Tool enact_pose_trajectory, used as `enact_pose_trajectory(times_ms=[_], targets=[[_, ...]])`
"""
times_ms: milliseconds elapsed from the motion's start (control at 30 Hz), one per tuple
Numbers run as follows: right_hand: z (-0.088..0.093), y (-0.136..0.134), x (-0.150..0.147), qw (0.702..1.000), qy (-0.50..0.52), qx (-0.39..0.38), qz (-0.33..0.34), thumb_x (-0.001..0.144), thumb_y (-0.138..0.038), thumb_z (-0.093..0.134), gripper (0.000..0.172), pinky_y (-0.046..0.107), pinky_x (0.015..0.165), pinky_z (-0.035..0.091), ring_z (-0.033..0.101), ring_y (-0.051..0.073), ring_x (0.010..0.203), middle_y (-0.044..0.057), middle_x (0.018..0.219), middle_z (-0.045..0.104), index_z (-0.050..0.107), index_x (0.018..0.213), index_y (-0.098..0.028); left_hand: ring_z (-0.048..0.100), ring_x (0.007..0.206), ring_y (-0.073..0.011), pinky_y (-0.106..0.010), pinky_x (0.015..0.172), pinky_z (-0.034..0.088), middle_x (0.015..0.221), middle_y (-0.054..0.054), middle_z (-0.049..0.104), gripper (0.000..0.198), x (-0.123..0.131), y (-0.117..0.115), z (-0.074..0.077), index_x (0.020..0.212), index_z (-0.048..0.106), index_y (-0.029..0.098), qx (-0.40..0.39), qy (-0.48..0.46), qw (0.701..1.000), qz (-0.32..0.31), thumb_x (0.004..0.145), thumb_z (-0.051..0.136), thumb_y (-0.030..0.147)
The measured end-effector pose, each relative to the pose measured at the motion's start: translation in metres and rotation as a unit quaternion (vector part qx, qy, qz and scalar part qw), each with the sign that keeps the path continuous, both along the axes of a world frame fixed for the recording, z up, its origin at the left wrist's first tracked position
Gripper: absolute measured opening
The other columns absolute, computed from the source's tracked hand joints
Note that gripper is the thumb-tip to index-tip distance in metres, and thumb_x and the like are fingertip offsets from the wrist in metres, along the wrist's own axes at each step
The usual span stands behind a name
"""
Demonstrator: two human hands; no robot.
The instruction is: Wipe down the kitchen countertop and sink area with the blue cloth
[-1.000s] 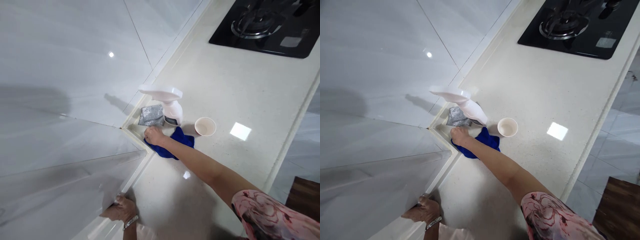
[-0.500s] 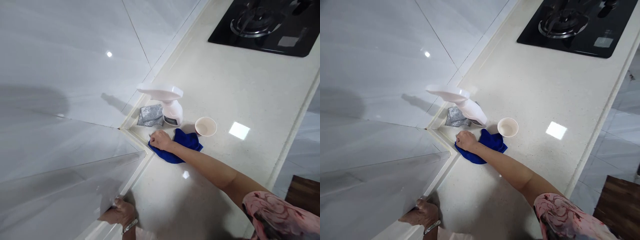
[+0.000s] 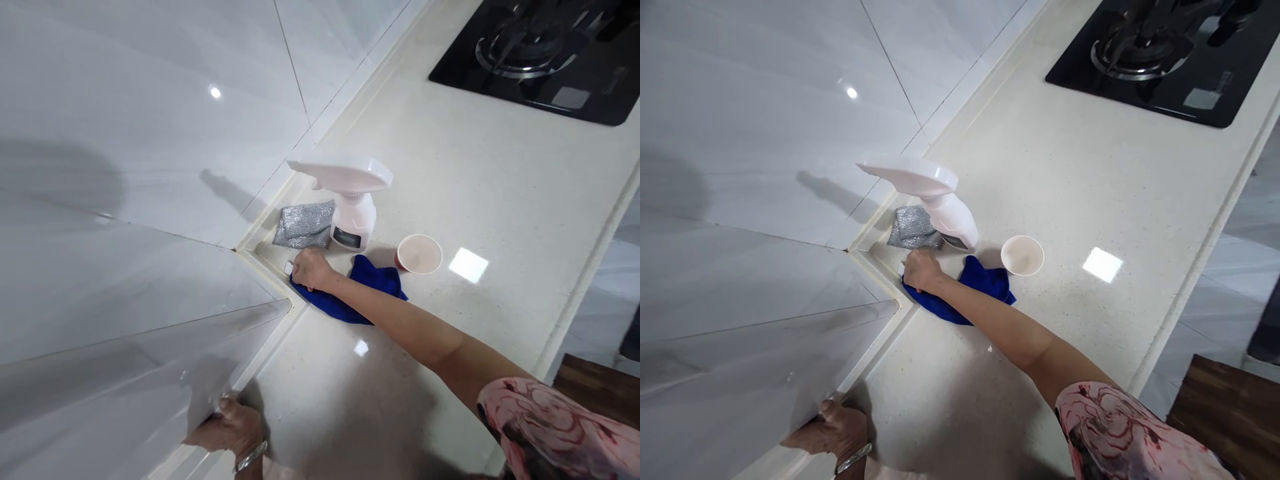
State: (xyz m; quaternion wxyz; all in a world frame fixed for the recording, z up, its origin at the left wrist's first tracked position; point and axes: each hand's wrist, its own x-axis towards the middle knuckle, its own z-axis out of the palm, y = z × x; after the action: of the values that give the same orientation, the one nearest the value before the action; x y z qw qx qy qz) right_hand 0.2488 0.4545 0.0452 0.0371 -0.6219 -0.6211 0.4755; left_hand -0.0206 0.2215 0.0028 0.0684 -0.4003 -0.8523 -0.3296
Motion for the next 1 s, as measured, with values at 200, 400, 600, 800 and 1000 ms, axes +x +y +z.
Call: enact_pose_trajectory(times_ms=[200, 400, 600, 800, 1000], targets=[[-0.004, -0.001, -0.004, 0.998, 0.019, 0.042, -0.040, 0.088, -0.017, 0.059, 0.023, 0.020, 0.073, 0.053, 0.075, 0.016, 0.081, 0.007, 0.082, 0.079, 0.081, 0.095, -0.016, 0.047, 0.132, -0.0479, -0.070, 0.113, 0.037, 0.134, -0.028, 0.050, 0.086, 0.003, 0.001, -0.002, 0.140, 0.035, 0.004, 0.030, 0.038, 0.999, 0.001, 0.077, 0.056, 0.059], [-0.004, -0.016, -0.014, 0.993, -0.006, 0.095, -0.075, 0.088, -0.018, 0.057, 0.025, 0.029, 0.082, 0.052, 0.071, 0.023, 0.104, 0.009, 0.108, 0.078, 0.078, 0.101, -0.021, 0.041, 0.136, -0.0532, -0.078, 0.111, 0.032, 0.144, -0.032, 0.043, 0.089, 0.002, 0.001, -0.001, 0.145, 0.029, 0.003, -0.011, 0.023, 0.998, 0.050, 0.075, 0.058, 0.050], [0.000, -0.037, -0.005, 0.984, -0.013, 0.177, 0.015, 0.102, -0.024, 0.042, 0.031, 0.032, 0.082, 0.047, 0.066, 0.021, 0.102, 0.009, 0.118, 0.071, 0.071, 0.112, -0.022, 0.045, 0.133, -0.0528, -0.074, 0.109, 0.037, 0.140, -0.032, 0.045, 0.083, -0.004, 0.003, -0.001, 0.140, 0.034, 0.003, -0.034, 0.012, 0.997, 0.073, 0.071, 0.059, 0.042], [0.000, -0.085, 0.039, 0.936, -0.042, 0.314, 0.155, 0.097, -0.023, 0.048, 0.026, 0.041, 0.093, 0.040, 0.055, 0.027, 0.107, 0.015, 0.116, 0.063, 0.066, 0.112, -0.013, 0.047, 0.131, -0.0549, -0.078, 0.106, 0.037, 0.138, -0.031, 0.047, 0.081, -0.002, 0.006, 0.002, 0.139, 0.033, 0.008, -0.031, 0.000, 0.996, 0.078, 0.071, 0.061, 0.040], [-0.008, -0.176, 0.059, 0.912, -0.012, 0.355, 0.206, 0.093, -0.023, 0.056, 0.017, 0.042, 0.089, 0.038, 0.051, 0.026, 0.098, 0.012, 0.104, 0.062, 0.065, 0.104, -0.014, 0.041, 0.133, -0.0559, -0.079, 0.106, 0.035, 0.138, -0.029, 0.041, 0.077, -0.003, 0.007, 0.002, 0.139, 0.028, 0.009, -0.036, -0.001, 0.998, 0.045, 0.074, 0.056, 0.040]])
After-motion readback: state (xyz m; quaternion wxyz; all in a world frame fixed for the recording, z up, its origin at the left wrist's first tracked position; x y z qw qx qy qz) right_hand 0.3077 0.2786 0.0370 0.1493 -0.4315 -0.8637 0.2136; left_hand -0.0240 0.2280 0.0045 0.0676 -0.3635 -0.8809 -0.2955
